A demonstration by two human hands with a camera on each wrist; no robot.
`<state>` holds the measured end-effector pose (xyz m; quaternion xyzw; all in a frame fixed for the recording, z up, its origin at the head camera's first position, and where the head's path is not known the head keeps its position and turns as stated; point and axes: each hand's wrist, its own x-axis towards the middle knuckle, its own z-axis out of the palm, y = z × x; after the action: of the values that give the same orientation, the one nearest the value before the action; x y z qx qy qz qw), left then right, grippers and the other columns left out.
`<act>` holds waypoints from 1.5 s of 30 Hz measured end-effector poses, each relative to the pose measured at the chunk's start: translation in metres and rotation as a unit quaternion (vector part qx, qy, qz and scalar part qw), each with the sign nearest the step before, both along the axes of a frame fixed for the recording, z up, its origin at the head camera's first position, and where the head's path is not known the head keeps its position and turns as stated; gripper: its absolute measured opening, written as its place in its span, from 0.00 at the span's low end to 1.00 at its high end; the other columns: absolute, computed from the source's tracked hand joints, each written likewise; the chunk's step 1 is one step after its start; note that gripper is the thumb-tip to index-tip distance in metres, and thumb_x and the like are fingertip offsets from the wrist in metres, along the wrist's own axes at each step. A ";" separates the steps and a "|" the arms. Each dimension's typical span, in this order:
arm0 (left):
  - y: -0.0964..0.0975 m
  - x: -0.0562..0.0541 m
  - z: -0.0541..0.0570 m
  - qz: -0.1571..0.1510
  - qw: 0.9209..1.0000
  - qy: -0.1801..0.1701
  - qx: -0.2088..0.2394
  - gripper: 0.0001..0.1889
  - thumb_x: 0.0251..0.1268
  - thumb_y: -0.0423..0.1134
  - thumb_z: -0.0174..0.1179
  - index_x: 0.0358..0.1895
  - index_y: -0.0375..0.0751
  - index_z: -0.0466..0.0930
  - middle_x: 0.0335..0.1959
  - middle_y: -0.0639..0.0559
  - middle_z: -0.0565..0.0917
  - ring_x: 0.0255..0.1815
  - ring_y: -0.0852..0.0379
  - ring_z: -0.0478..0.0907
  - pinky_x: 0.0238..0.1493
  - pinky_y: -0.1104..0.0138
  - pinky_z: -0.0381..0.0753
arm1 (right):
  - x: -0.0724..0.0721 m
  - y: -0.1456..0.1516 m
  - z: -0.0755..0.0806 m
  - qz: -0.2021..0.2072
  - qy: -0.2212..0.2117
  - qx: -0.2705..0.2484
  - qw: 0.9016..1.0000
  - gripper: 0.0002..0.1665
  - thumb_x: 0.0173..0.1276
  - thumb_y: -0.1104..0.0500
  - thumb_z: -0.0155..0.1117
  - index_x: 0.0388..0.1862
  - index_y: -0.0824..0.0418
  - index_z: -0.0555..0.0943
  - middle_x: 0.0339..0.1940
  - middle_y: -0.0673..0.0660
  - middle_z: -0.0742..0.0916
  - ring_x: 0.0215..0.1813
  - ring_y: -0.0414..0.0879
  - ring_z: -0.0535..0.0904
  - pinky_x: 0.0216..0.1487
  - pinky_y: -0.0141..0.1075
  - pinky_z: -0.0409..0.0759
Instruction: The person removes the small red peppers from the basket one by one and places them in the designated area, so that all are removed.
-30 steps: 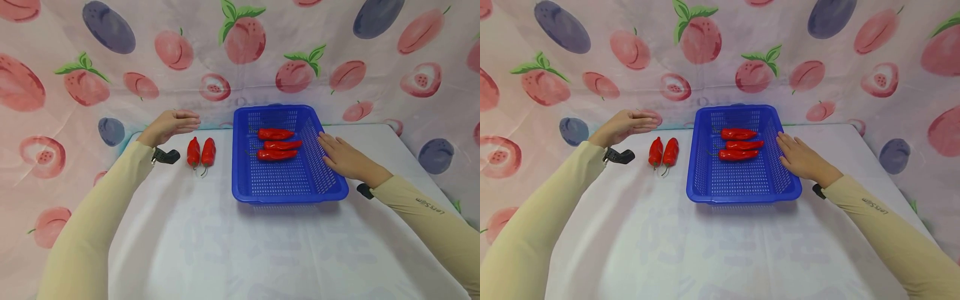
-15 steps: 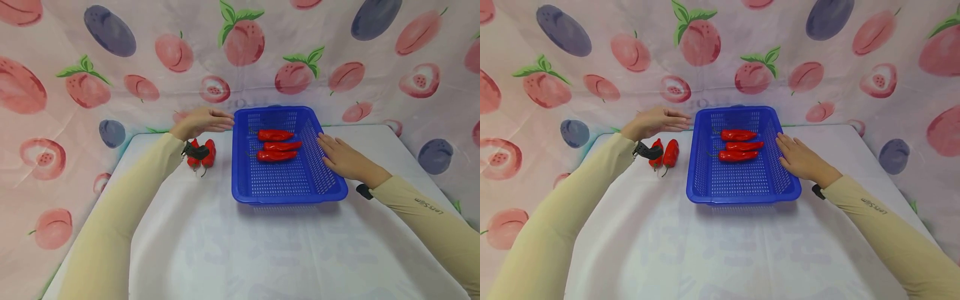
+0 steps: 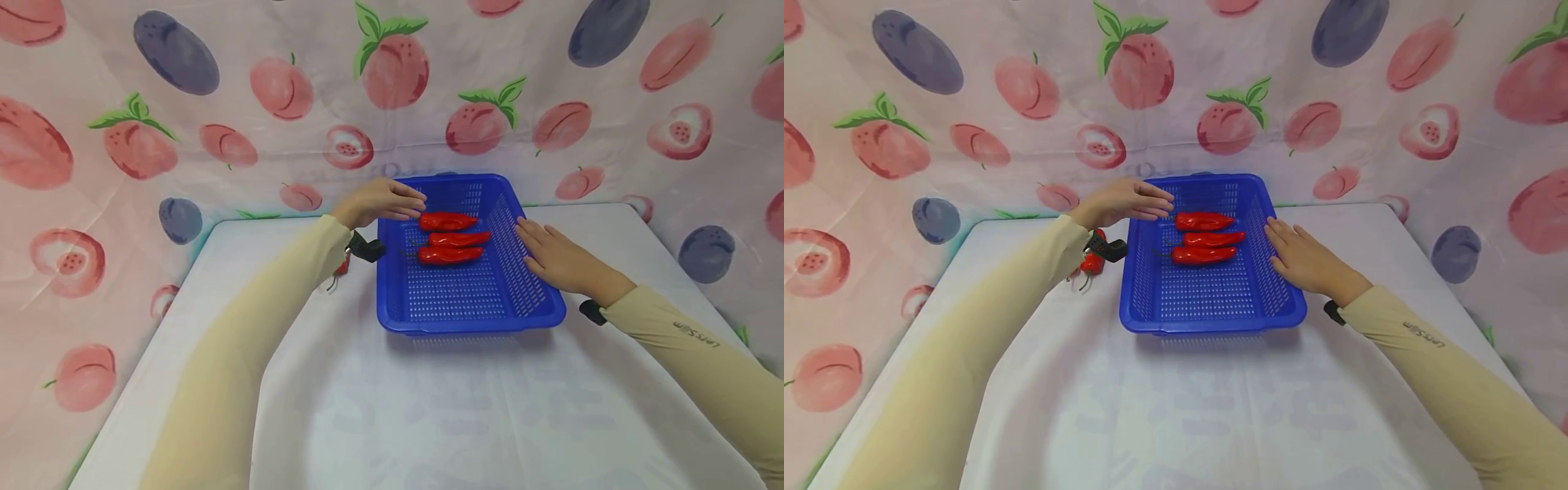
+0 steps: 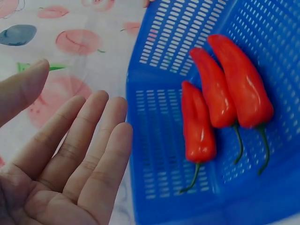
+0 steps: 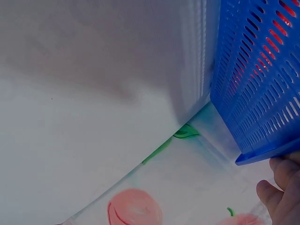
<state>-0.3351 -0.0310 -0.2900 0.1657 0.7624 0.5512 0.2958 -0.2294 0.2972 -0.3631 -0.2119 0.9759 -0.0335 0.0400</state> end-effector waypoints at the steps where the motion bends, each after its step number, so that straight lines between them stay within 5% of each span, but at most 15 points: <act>1: 0.004 -0.001 -0.002 0.001 1.000 -0.003 0.005 0.18 0.70 0.35 0.52 0.60 0.33 0.73 0.59 0.39 0.77 0.61 0.44 0.75 0.65 0.57 0.71 | 0.000 0.000 0.000 -0.001 0.000 0.001 1.000 0.38 0.72 0.55 0.46 0.73 0.72 0.49 0.75 0.70 0.53 0.76 0.64 0.46 0.74 0.60 0.44; 8: 0.027 -0.005 -0.018 -0.006 1.000 -0.023 0.014 0.19 0.68 0.33 0.53 0.60 0.30 0.72 0.60 0.37 0.76 0.61 0.42 0.73 0.65 0.57 0.71 | 0.002 0.000 0.003 -0.003 -0.002 0.000 1.000 0.38 0.72 0.55 0.46 0.73 0.72 0.49 0.75 0.70 0.53 0.76 0.64 0.46 0.74 0.60 0.45; 26: 0.060 -0.023 -0.055 -0.014 0.993 -0.064 -0.101 0.18 0.66 0.35 0.57 0.57 0.30 0.75 0.58 0.37 0.78 0.60 0.46 0.76 0.64 0.60 0.73 | 0.002 -0.003 0.003 -0.004 0.004 0.005 1.000 0.37 0.72 0.56 0.46 0.73 0.72 0.49 0.75 0.70 0.53 0.76 0.64 0.47 0.74 0.60 0.46; 45: 0.074 -0.026 -0.068 -0.010 0.987 -0.054 -0.148 0.16 0.65 0.36 0.58 0.53 0.32 0.79 0.55 0.40 0.81 0.56 0.47 0.79 0.62 0.60 0.74 | 0.001 0.000 0.004 0.008 0.000 0.005 1.000 0.36 0.74 0.55 0.44 0.73 0.72 0.49 0.75 0.70 0.53 0.76 0.64 0.48 0.74 0.60 0.47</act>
<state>-0.3615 0.0434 -0.3584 0.0977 0.8169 0.4376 0.3629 -0.2280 0.2975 -0.3596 -0.2197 0.9743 -0.0287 0.0411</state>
